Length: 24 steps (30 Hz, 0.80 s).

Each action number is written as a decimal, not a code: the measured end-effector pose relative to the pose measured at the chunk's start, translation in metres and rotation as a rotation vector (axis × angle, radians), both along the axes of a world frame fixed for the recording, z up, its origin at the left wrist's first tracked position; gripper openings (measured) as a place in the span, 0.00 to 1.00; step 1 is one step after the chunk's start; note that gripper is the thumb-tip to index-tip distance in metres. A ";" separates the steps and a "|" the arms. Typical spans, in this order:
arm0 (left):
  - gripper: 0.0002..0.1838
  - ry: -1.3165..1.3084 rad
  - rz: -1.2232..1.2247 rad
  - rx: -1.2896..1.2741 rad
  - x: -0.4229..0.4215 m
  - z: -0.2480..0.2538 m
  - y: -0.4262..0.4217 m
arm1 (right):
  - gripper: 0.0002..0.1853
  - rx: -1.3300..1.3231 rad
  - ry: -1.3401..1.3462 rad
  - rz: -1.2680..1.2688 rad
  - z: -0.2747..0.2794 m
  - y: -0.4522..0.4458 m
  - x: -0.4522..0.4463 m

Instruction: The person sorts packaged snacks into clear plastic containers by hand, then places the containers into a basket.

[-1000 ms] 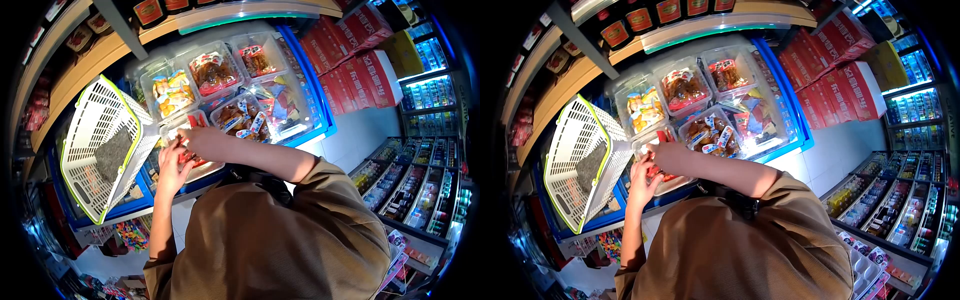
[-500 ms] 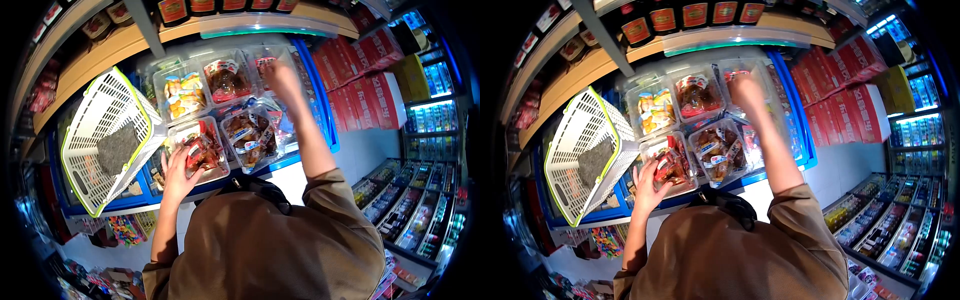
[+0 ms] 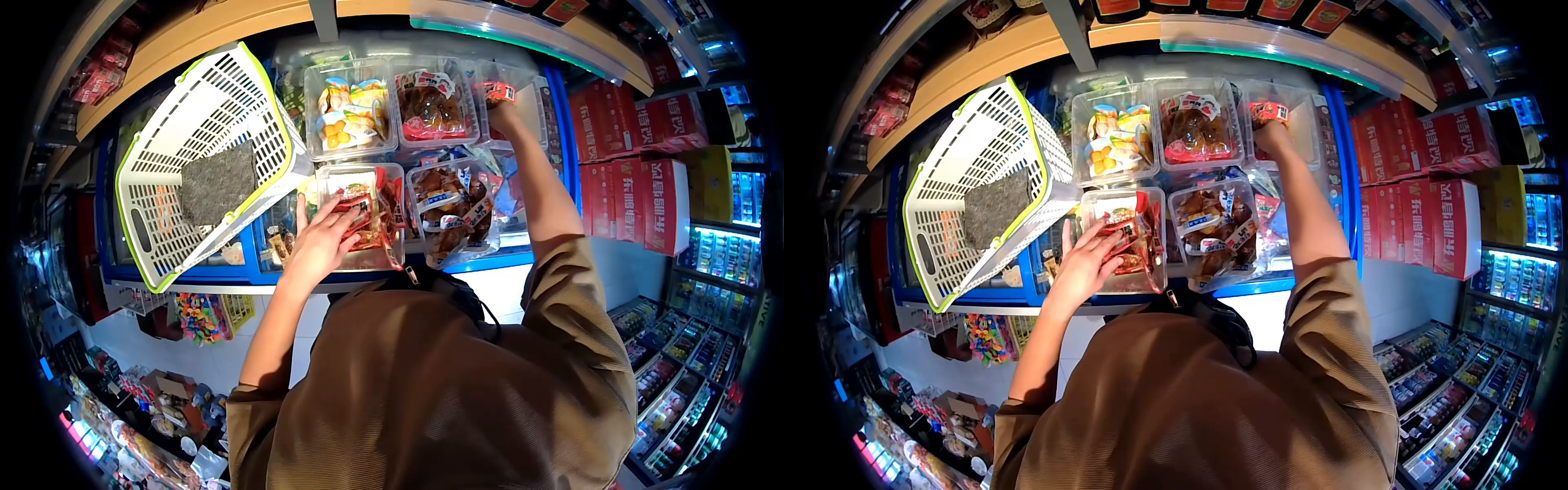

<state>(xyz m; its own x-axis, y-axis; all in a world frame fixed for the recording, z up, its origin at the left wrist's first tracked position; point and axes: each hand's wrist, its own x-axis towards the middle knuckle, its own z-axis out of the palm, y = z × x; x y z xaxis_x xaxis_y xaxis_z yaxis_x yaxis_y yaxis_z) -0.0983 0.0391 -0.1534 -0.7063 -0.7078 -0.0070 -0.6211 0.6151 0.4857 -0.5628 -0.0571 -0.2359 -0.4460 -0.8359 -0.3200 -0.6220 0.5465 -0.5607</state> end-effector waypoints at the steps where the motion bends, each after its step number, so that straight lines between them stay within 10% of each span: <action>1: 0.25 0.003 0.006 0.009 0.000 0.002 -0.001 | 0.17 -0.012 0.029 0.011 -0.011 -0.002 -0.015; 6: 0.36 0.034 0.027 0.043 0.005 0.006 -0.004 | 0.12 -0.374 0.161 -0.011 0.057 0.033 -0.020; 9: 0.34 0.088 0.032 -0.008 0.003 0.008 -0.007 | 0.05 -0.572 -0.522 -0.138 0.148 0.070 0.046; 12: 0.23 0.012 0.008 -0.016 0.000 -0.003 -0.013 | 0.19 -0.676 -0.795 -0.012 0.189 0.103 0.129; 13: 0.22 0.013 -0.010 -0.027 0.001 -0.008 -0.016 | 0.28 -0.422 -0.586 0.070 0.179 0.117 0.132; 16: 0.17 0.020 -0.029 0.028 0.004 -0.007 -0.021 | 0.28 -0.260 -1.103 0.288 0.189 0.136 0.211; 19: 0.15 0.029 -0.104 0.024 0.012 -0.008 -0.022 | 0.24 0.027 -1.008 0.425 0.155 0.145 0.248; 24: 0.15 0.191 -0.097 0.137 0.026 -0.005 -0.030 | 0.22 -0.571 -0.465 0.794 0.106 0.140 0.270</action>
<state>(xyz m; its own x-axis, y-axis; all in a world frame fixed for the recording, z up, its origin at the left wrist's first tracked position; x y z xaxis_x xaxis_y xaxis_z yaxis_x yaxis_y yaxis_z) -0.0724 0.0089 -0.1584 -0.7688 -0.6381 0.0417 -0.4514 0.5878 0.6714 -0.2932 0.0831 -0.1295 0.3531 -0.9116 0.2103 -0.3435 -0.3354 -0.8772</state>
